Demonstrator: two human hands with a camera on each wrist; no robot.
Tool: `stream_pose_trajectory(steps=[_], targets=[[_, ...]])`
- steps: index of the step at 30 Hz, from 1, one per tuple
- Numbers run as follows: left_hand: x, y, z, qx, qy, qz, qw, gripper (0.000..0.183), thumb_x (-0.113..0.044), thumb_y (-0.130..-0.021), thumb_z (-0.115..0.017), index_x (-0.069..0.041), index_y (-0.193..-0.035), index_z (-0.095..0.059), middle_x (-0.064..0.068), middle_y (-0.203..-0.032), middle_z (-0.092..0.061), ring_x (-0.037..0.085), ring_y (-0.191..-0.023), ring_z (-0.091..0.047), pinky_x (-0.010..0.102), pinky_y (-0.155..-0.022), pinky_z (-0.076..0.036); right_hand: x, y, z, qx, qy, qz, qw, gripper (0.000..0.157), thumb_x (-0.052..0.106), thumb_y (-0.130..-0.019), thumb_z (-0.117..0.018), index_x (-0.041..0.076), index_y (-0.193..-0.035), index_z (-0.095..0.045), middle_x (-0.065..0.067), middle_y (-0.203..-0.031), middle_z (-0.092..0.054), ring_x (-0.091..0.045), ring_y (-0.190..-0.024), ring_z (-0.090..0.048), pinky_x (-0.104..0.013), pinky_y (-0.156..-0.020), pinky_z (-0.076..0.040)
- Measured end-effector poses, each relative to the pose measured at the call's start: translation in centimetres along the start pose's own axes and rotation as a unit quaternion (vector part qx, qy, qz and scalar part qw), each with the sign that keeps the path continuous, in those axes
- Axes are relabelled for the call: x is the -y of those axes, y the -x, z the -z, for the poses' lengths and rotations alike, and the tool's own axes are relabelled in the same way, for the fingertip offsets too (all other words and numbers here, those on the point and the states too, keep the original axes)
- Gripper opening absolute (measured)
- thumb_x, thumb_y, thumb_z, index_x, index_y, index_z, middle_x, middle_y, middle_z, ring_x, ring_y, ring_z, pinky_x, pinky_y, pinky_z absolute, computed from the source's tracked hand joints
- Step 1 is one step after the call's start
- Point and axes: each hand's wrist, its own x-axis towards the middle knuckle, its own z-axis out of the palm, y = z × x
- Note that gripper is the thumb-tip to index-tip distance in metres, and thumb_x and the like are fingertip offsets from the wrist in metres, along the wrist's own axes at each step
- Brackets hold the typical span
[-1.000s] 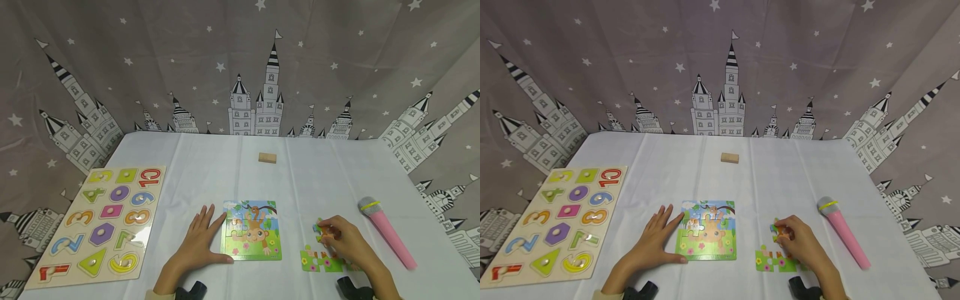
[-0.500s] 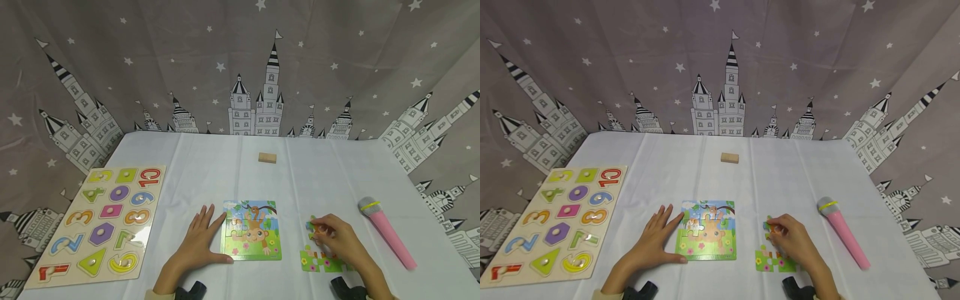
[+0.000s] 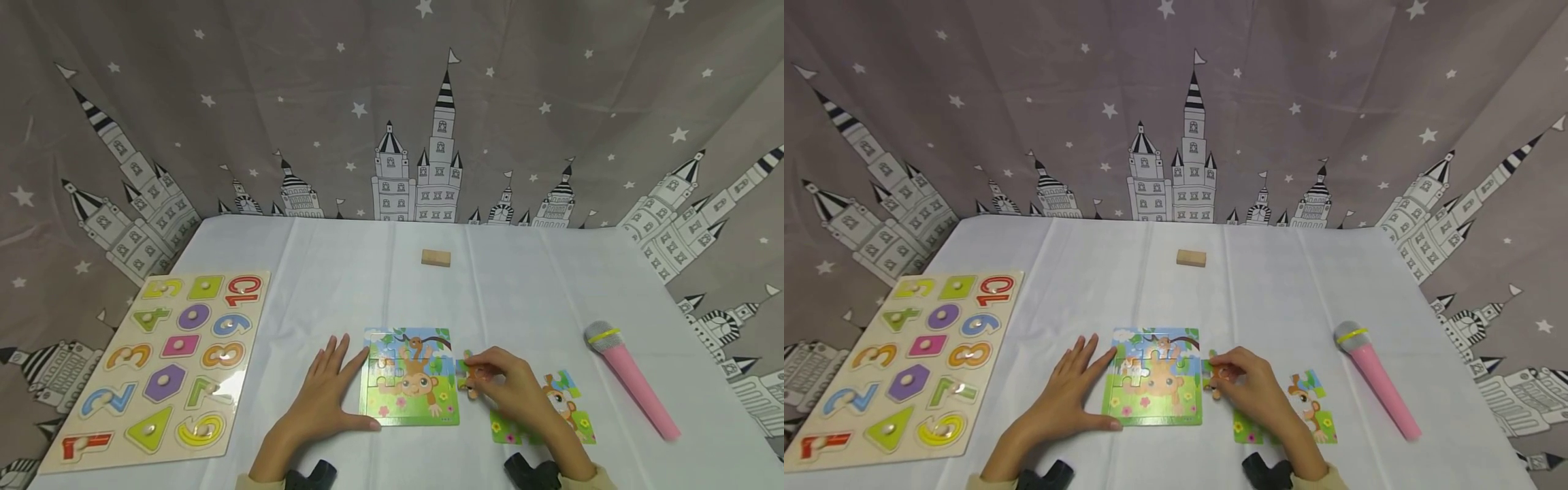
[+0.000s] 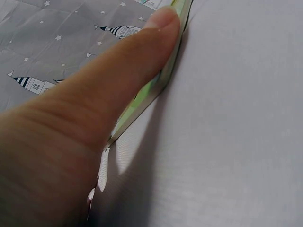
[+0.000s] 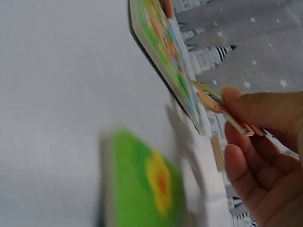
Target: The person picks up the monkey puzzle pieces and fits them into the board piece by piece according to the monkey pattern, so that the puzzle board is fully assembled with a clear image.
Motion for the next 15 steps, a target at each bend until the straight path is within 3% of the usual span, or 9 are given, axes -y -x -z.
stream_pose_trajectory(steps=[6, 15], targets=[[-0.1, 0.0, 0.1, -0.002, 0.006, 0.0, 1.0, 0.113, -0.071, -0.048, -0.071, -0.022, -0.142, -0.032, 0.016, -0.152, -0.013, 0.036, -0.141, -0.004, 0.053, -0.112, -0.007, 1.1, -1.0, -2.2, 0.002, -0.046, 0.024, 0.999, 0.025, 0.013, -0.072, -0.075, 0.014, -0.096, -0.068, 0.003, -0.09, -0.065, 0.0, -0.072, -0.058, -0.019, -0.066, -0.052], [-0.1, 0.1, 0.3, 0.017, 0.004, 0.009, 0.9998, 0.113, -0.071, -0.049, -0.07, -0.022, -0.143, -0.029, 0.016, -0.153, -0.009, 0.035, -0.141, -0.001, 0.052, -0.113, -0.005, 2.7, -2.6, -4.9, 0.047, -0.076, 0.029, 0.996, 0.027, 0.016, -0.073, -0.073, 0.008, -0.099, -0.067, -0.003, -0.088, -0.065, -0.001, -0.069, -0.058, -0.019, -0.061, -0.052]])
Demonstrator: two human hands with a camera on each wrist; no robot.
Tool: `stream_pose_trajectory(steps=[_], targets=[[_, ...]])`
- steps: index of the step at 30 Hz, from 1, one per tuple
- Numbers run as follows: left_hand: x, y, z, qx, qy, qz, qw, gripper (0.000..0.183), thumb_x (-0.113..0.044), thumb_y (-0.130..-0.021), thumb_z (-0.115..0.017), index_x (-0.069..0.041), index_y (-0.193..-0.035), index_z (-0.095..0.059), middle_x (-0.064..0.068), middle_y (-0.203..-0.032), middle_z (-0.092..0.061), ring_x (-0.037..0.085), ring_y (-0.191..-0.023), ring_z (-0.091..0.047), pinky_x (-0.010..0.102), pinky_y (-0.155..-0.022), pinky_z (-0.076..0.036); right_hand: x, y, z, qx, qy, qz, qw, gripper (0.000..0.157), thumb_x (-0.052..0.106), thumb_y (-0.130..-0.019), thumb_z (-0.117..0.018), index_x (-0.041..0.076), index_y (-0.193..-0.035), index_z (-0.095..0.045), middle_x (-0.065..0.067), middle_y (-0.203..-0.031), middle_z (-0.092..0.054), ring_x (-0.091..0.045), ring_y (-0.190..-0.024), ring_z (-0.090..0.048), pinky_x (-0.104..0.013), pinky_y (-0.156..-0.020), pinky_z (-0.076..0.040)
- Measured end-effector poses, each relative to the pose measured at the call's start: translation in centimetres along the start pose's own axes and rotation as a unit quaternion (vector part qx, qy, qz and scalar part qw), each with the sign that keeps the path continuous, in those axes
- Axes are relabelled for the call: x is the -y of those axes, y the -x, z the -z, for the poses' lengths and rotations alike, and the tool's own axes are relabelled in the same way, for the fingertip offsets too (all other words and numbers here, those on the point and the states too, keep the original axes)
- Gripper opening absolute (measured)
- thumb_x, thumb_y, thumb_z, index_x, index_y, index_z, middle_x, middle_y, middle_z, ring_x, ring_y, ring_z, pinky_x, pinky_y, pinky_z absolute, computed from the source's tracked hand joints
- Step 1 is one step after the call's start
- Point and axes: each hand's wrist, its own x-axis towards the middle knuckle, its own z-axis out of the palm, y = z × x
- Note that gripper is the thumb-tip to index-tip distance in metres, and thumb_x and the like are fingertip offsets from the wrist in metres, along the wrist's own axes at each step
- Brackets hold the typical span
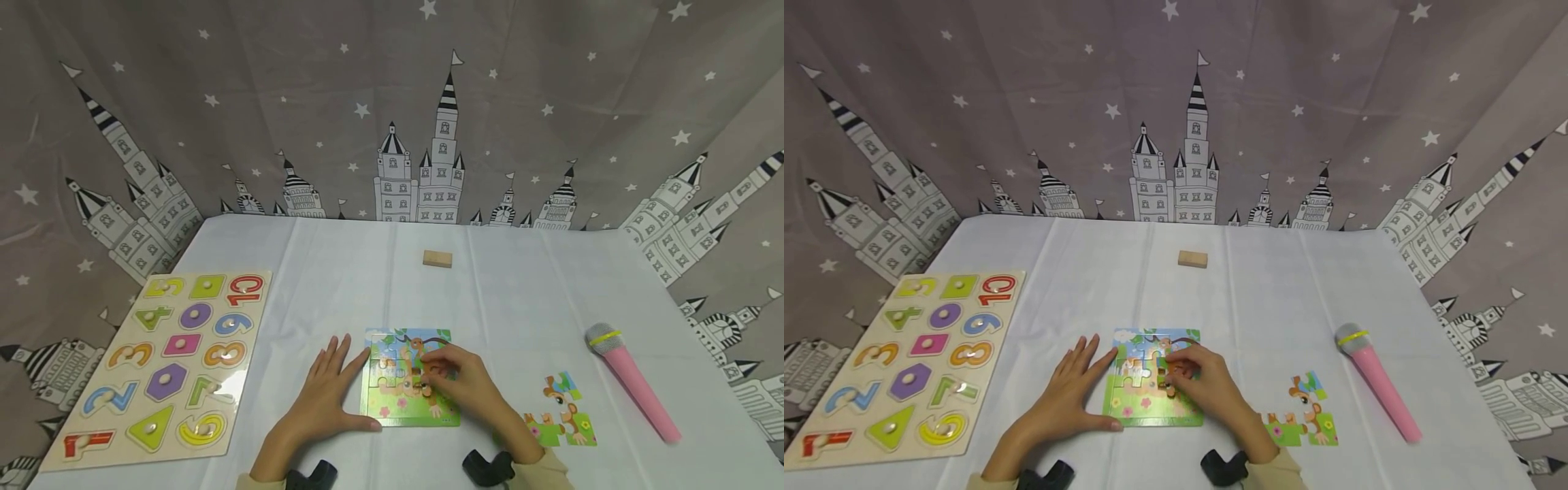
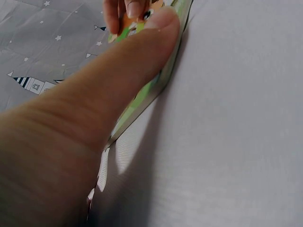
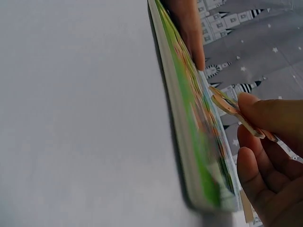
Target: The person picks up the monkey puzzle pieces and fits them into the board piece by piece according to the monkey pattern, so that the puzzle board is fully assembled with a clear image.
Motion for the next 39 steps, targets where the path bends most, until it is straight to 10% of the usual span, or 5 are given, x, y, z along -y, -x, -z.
stream_pose_trajectory(steps=[39], targets=[[0.1, 0.1, 0.0, -0.007, -0.012, -0.009, 0.9999, 0.112, -0.073, -0.05, -0.068, -0.022, -0.143, -0.029, 0.016, -0.152, -0.011, 0.035, -0.141, -0.002, 0.051, -0.113, -0.007, 1.7, -1.1, -2.5, -0.011, 0.152, -0.012, 0.988, 0.028, 0.019, -0.074, -0.074, 0.011, -0.099, -0.067, 0.002, -0.1, -0.059, -0.005, -0.071, -0.052, -0.016, -0.061, -0.044]])
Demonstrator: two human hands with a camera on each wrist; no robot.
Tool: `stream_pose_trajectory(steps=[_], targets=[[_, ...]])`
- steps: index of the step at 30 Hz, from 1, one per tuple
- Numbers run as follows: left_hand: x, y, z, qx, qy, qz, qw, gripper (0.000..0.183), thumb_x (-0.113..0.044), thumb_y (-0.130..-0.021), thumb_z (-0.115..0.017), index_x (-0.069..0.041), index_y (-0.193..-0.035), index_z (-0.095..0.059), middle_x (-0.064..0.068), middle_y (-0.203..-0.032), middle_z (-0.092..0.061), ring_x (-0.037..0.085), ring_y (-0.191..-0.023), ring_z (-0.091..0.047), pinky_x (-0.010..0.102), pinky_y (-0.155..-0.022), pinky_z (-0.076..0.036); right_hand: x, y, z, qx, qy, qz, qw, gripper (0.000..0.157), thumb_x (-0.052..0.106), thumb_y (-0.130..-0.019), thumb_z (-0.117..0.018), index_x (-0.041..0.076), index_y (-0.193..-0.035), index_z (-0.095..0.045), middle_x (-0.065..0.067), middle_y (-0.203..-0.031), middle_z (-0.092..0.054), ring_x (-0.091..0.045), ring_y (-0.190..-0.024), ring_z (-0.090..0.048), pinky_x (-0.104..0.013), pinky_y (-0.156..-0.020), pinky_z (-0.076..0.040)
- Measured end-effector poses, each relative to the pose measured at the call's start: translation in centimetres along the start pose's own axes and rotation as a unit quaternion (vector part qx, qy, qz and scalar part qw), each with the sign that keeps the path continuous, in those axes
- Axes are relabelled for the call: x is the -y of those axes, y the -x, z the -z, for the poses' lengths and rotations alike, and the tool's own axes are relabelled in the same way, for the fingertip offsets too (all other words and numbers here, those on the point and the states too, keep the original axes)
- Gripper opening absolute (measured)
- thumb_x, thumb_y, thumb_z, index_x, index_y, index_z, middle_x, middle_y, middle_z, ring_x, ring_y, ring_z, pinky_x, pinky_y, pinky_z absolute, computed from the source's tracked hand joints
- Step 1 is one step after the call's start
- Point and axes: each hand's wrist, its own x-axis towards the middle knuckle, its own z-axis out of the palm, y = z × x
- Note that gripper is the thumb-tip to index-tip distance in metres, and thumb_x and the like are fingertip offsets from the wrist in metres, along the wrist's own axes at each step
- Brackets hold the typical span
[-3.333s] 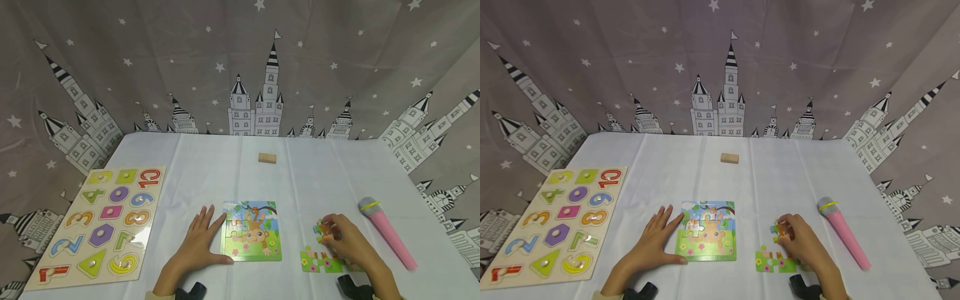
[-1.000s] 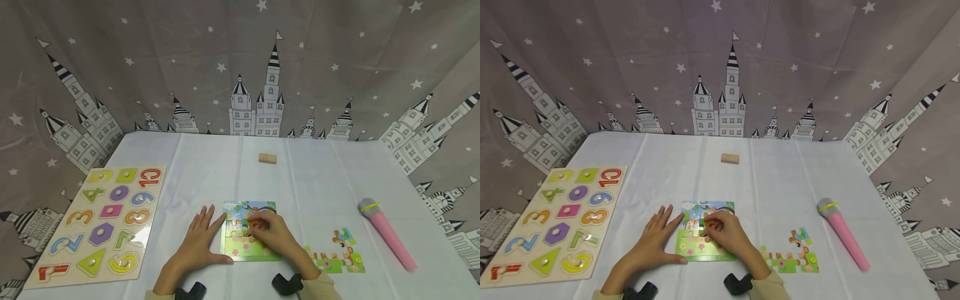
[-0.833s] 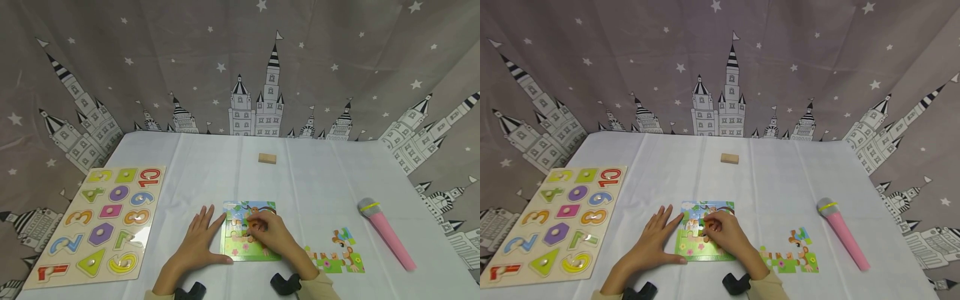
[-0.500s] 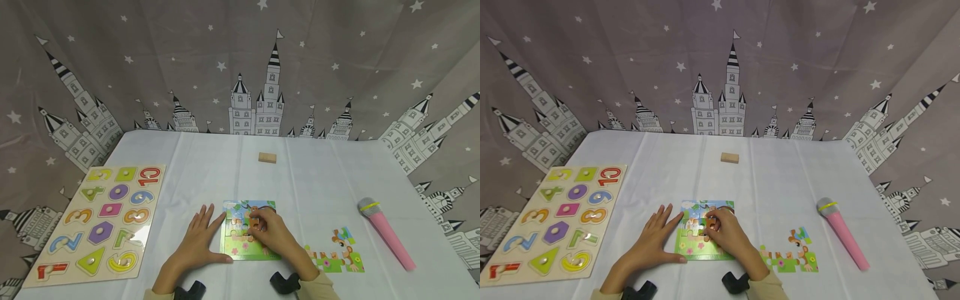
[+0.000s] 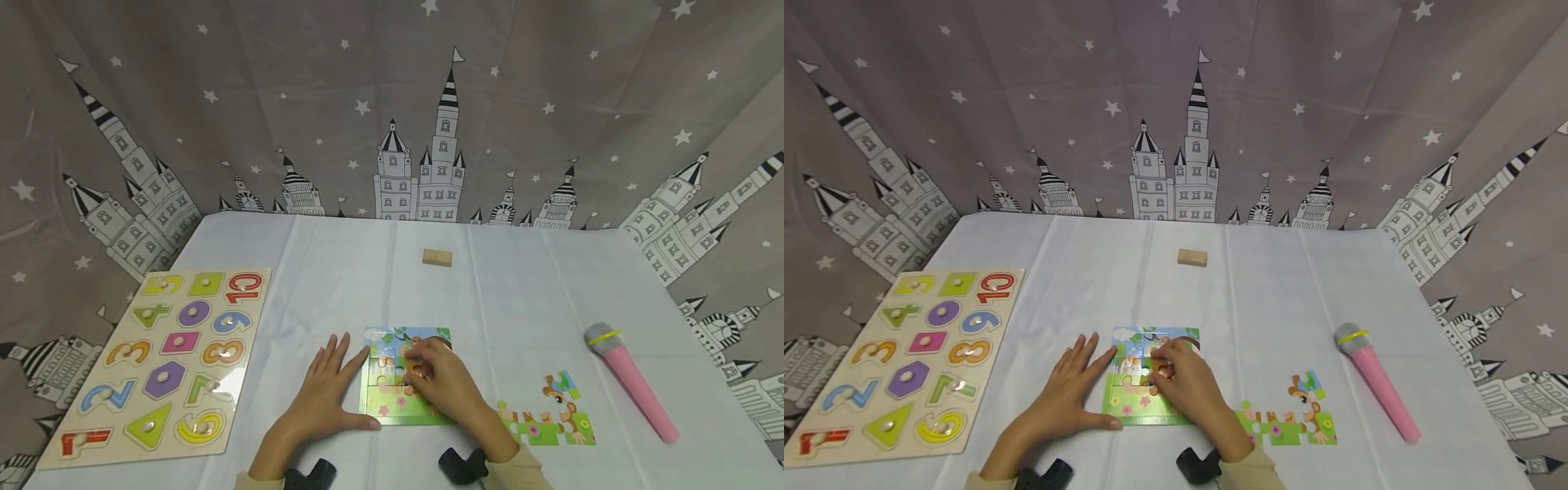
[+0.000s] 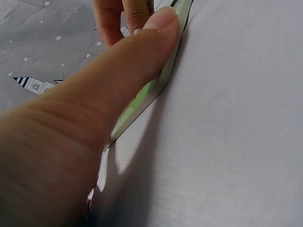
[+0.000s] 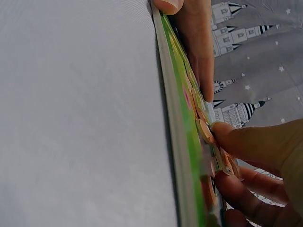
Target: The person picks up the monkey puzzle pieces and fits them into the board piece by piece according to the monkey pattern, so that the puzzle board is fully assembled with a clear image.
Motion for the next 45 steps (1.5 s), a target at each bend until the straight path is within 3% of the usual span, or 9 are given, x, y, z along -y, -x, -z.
stream_pose_trajectory(steps=[6, 10, 18, 24, 31, 39, 45], targets=[[-0.07, -0.02, 0.03, 0.0, 0.002, 0.001, 1.0, 0.112, -0.072, -0.05, -0.069, -0.022, -0.142, -0.03, 0.016, -0.152, -0.012, 0.035, -0.141, -0.003, 0.051, -0.113, -0.007, 0.17, 0.09, -0.01, 0.013, 0.016, -0.005, 1.0, 0.032, 0.023, -0.075, -0.073, 0.007, -0.102, -0.068, -0.003, -0.109, -0.057, -0.015, -0.096, -0.058, -0.027, -0.078, -0.051], [-0.11, 0.0, 0.06, -0.003, 0.002, 0.0, 1.0, 0.112, -0.072, -0.05, -0.069, -0.022, -0.142, -0.031, 0.016, -0.152, -0.012, 0.036, -0.141, -0.003, 0.051, -0.113, -0.008, 0.05, 0.15, -0.05, 0.017, 0.023, 0.001, 1.0, 0.038, 0.026, -0.073, -0.074, 0.005, -0.104, -0.067, -0.005, -0.111, -0.055, -0.022, -0.109, -0.055, -0.036, -0.089, -0.049], [-0.11, 0.07, -0.06, -0.013, 0.005, -0.006, 0.9999, 0.112, -0.07, -0.049, -0.071, -0.023, -0.142, -0.03, 0.016, -0.152, -0.015, 0.036, -0.141, -0.005, 0.051, -0.113, -0.009, -0.16, 0.17, -0.14, 0.022, 0.047, 0.016, 0.998, 0.035, 0.029, -0.075, -0.072, 0.006, -0.101, -0.069, -0.002, -0.111, -0.056, -0.016, -0.103, -0.055, -0.033, -0.085, -0.05], [-0.08, 0.06, -0.06, -0.014, 0.006, -0.006, 0.9999, 0.111, -0.072, -0.05, -0.07, -0.023, -0.142, -0.031, 0.017, -0.152, -0.015, 0.037, -0.141, -0.005, 0.052, -0.112, -0.009, -0.44, 0.13, -0.2, 0.028, 0.058, 0.036, 0.997, 0.033, 0.029, -0.076, -0.071, 0.008, -0.101, -0.07, 0.001, -0.112, -0.062, -0.018, -0.111, -0.053, -0.035, -0.093, -0.047], [-0.03, 0.07, 0.06, -0.003, 0.004, -0.002, 1.0, 0.112, -0.073, -0.051, -0.068, -0.022, -0.143, -0.03, 0.016, -0.152, -0.013, 0.036, -0.141, -0.003, 0.051, -0.113, -0.008, -0.43, 0.11, -0.09, 0.026, 0.05, 0.039, 0.998, 0.03, 0.029, -0.074, -0.072, 0.011, -0.098, -0.071, 0.002, -0.114, -0.065, -0.013, -0.105, -0.056, -0.032, -0.091, -0.048], [-0.05, 0.1, 0.13, 0.006, 0.005, 0.002, 1.0, 0.112, -0.073, -0.051, -0.068, -0.022, -0.143, -0.029, 0.016, -0.153, -0.011, 0.036, -0.141, -0.002, 0.051, -0.113, -0.006, -0.47, 0.16, 0.1, 0.029, 0.037, 0.051, 0.998, 0.011, 0.026, -0.073, -0.074, 0.018, -0.081, -0.07, 0.002, -0.115, -0.065, -0.014, -0.106, -0.056, -0.034, -0.091, -0.048], [-0.13, 0.07, 0.19, 0.008, 0.005, 0.003, 1.0, 0.112, -0.073, -0.051, -0.068, -0.022, -0.143, -0.029, 0.016, -0.153, -0.011, 0.035, -0.141, -0.001, 0.051, -0.113, -0.006, -0.37, 0.34, 0.37, 0.049, 0.051, 0.039, 0.997, 0.009, 0.024, -0.076, -0.072, 0.02, -0.084, -0.071, 0.003, -0.12, -0.062, -0.012, -0.101, -0.055, -0.031, -0.085, -0.048]])
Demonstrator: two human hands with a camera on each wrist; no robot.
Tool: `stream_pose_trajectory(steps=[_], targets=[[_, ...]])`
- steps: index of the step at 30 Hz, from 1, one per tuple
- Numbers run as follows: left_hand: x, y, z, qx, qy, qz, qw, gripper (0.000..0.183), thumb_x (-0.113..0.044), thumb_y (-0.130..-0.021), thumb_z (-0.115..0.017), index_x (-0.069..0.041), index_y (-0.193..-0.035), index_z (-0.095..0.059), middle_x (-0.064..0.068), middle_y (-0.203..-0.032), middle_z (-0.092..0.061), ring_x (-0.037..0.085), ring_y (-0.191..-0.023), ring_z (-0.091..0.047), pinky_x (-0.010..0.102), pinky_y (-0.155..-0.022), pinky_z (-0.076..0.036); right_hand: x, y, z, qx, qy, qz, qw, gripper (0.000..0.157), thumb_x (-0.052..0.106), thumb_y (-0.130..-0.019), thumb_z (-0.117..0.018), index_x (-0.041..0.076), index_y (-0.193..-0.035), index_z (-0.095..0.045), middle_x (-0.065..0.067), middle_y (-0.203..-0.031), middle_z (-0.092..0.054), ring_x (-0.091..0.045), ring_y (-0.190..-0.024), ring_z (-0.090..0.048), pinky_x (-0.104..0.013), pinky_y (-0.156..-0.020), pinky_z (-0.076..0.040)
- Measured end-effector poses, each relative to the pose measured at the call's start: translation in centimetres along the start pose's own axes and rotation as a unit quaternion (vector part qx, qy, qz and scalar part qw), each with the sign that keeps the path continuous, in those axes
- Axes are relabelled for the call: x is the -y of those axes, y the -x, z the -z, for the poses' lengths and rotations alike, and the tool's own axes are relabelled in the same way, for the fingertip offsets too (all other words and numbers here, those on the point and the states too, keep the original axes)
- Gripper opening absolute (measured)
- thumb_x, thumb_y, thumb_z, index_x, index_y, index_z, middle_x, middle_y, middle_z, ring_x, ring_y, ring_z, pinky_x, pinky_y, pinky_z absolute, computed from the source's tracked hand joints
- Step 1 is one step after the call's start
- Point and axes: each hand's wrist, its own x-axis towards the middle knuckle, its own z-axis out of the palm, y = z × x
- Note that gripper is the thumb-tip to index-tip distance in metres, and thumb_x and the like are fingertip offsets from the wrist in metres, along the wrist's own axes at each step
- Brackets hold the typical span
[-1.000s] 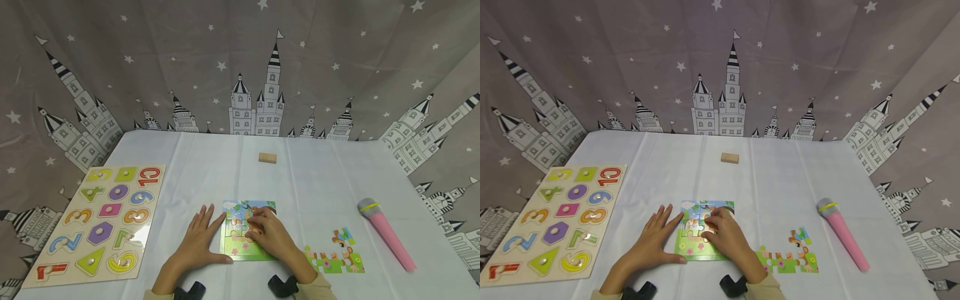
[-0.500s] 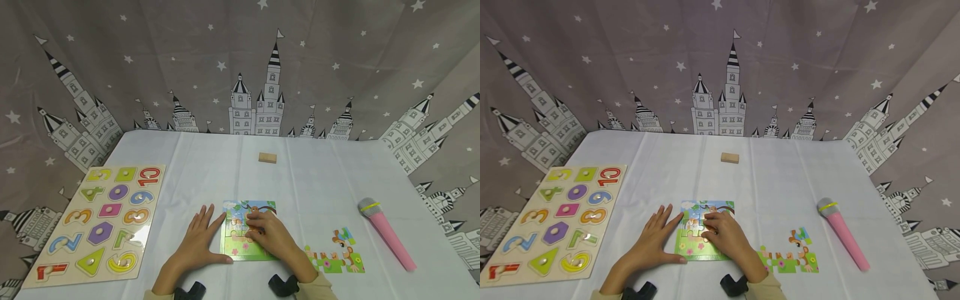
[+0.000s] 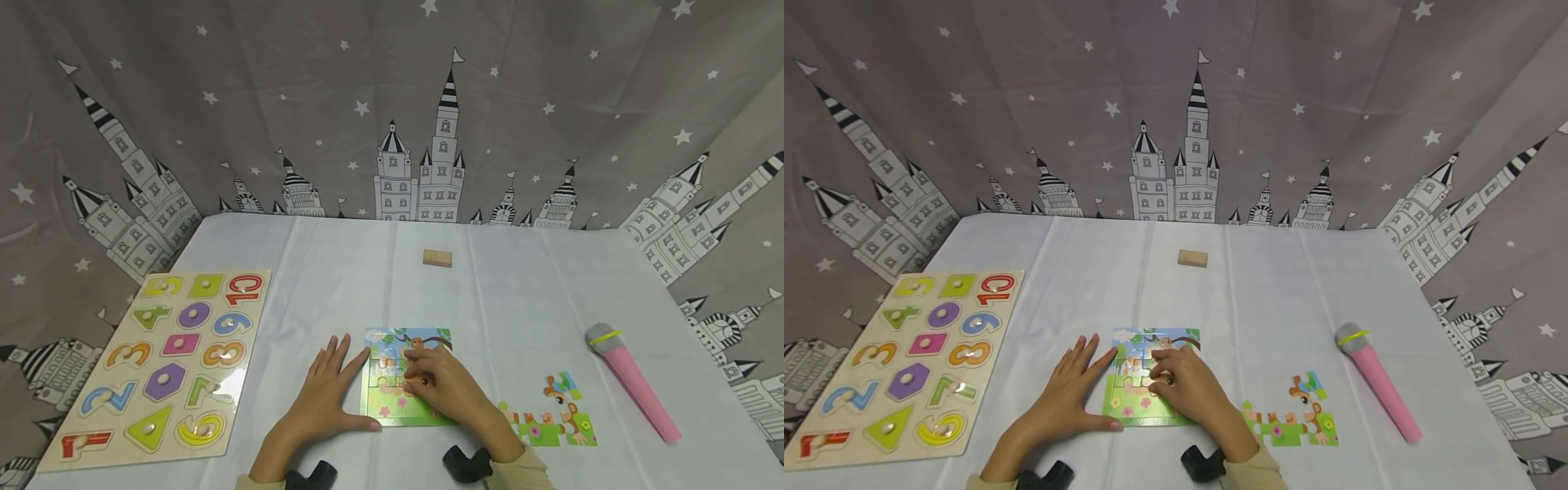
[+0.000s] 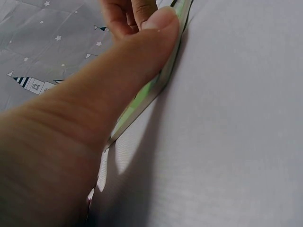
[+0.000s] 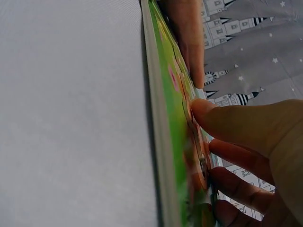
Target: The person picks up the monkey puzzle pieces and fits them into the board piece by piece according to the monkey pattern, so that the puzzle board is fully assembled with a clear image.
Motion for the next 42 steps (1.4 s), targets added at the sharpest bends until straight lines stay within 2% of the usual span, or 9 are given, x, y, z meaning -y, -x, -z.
stream_pose_trajectory(steps=[7, 10, 15, 22, 27, 30, 33, 38, 42], targets=[[-0.1, 0.0, 0.1, 0.007, 0.002, 0.006, 1.0, 0.112, -0.073, -0.051, -0.068, -0.023, -0.143, -0.028, 0.015, -0.153, -0.01, 0.034, -0.141, 0.0, 0.051, -0.113, -0.006, 0.1, 0.2, 0.5, 0.003, -0.011, -0.009, 1.0, 0.011, 0.025, -0.077, -0.071, 0.019, -0.086, -0.071, 0.003, -0.117, -0.063, -0.014, -0.11, -0.055, -0.037, -0.097, -0.044], [-0.1, 0.0, 0.1, 0.011, 0.006, 0.009, 0.9999, 0.112, -0.073, -0.051, -0.068, -0.023, -0.143, -0.028, 0.015, -0.153, -0.009, 0.034, -0.141, 0.001, 0.052, -0.113, -0.005, 0.0, 0.4, 1.0, -0.006, -0.031, -0.012, 0.999, 0.013, 0.025, -0.078, -0.07, 0.018, -0.089, -0.071, 0.002, -0.113, -0.065, -0.015, -0.11, -0.055, -0.038, -0.097, -0.044], [-0.1, -0.1, 0.0, 0.005, 0.004, 0.007, 1.0, 0.112, -0.072, -0.05, -0.069, -0.022, -0.143, -0.029, 0.015, -0.153, -0.009, 0.035, -0.141, 0.0, 0.052, -0.113, -0.006, -0.7, 1.0, 1.7, -0.019, -0.036, -0.033, 0.999, 0.019, 0.025, -0.078, -0.07, 0.017, -0.095, -0.071, 0.006, -0.105, -0.067, -0.01, -0.1, -0.057, -0.033, -0.088, -0.049], [0.1, -0.1, -0.2, -0.002, 0.001, 0.004, 1.0, 0.114, -0.072, -0.049, -0.069, -0.023, -0.143, -0.028, 0.015, -0.153, -0.009, 0.035, -0.141, 0.0, 0.052, -0.113, -0.006, -2.6, 2.7, 3.4, -0.04, -0.038, -0.088, 0.995, 0.016, 0.019, -0.076, -0.072, 0.019, -0.092, -0.07, 0.01, -0.095, -0.065, -0.009, -0.092, -0.059, -0.028, -0.077, -0.051], [0.1, -0.1, -0.2, -0.003, 0.001, 0.004, 1.0, 0.114, -0.073, -0.049, -0.069, -0.023, -0.143, -0.029, 0.015, -0.153, -0.009, 0.035, -0.141, -0.001, 0.051, -0.113, -0.006, -5.0, 4.4, 5.0, -0.092, -0.018, -0.09, 0.991, 0.014, 0.013, -0.076, -0.072, 0.018, -0.089, -0.069, 0.009, -0.087, -0.066, -0.004, -0.076, -0.057, -0.022, -0.064, -0.048], [0.0, -0.1, -0.2, 0.001, 0.003, 0.005, 1.0, 0.114, -0.073, -0.049, -0.069, -0.023, -0.143, -0.028, 0.015, -0.153, -0.009, 0.035, -0.141, 0.0, 0.051, -0.113, -0.006, -6.4, 5.7, 6.2, -0.123, 0.0, -0.099, 0.987, 0.014, 0.01, -0.076, -0.071, 0.016, -0.088, -0.068, 0.007, -0.085, -0.066, 0.0, -0.072, -0.056, -0.021, -0.062, -0.048], [0.0, -0.1, -0.1, 0.004, 0.004, 0.007, 1.0, 0.114, -0.073, -0.049, -0.069, -0.023, -0.143, -0.028, 0.015, -0.153, -0.008, 0.035, -0.141, 0.0, 0.051, -0.113, -0.005, -7.6, 7.0, 7.7, -0.138, 0.009, -0.133, 0.982, 0.013, 0.012, -0.078, -0.069, 0.015, -0.091, -0.068, 0.004, -0.085, -0.067, 0.003, -0.072, -0.054, -0.02, -0.061, -0.048], [0.0, -0.1, -0.2, 0.003, 0.005, 0.008, 1.0, 0.114, -0.073, -0.049, -0.069, -0.023, -0.143, -0.028, 0.015, -0.153, -0.008, 0.035, -0.141, 0.0, 0.052, -0.113, -0.005, -9.4, 9.0, 9.9, -0.128, 0.021, -0.217, 0.967, 0.019, 0.026, -0.085, -0.062, 0.013, -0.099, -0.066, -0.001, -0.087, -0.067, 0.006, -0.069, -0.053, -0.018, -0.06, -0.047], [0.0, -0.1, -0.2, 0.003, 0.005, 0.008, 0.9999, 0.114, -0.073, -0.049, -0.069, -0.022, -0.143, -0.028, 0.015, -0.153, -0.008, 0.035, -0.141, 0.0, 0.052, -0.113, -0.005, -10.7, 10.1, 11.1, -0.129, 0.052, -0.245, 0.959, 0.023, 0.028, -0.086, -0.061, 0.01, -0.099, -0.067, -0.004, -0.089, -0.068, 0.011, -0.072, -0.049, -0.018, -0.059, -0.046]])
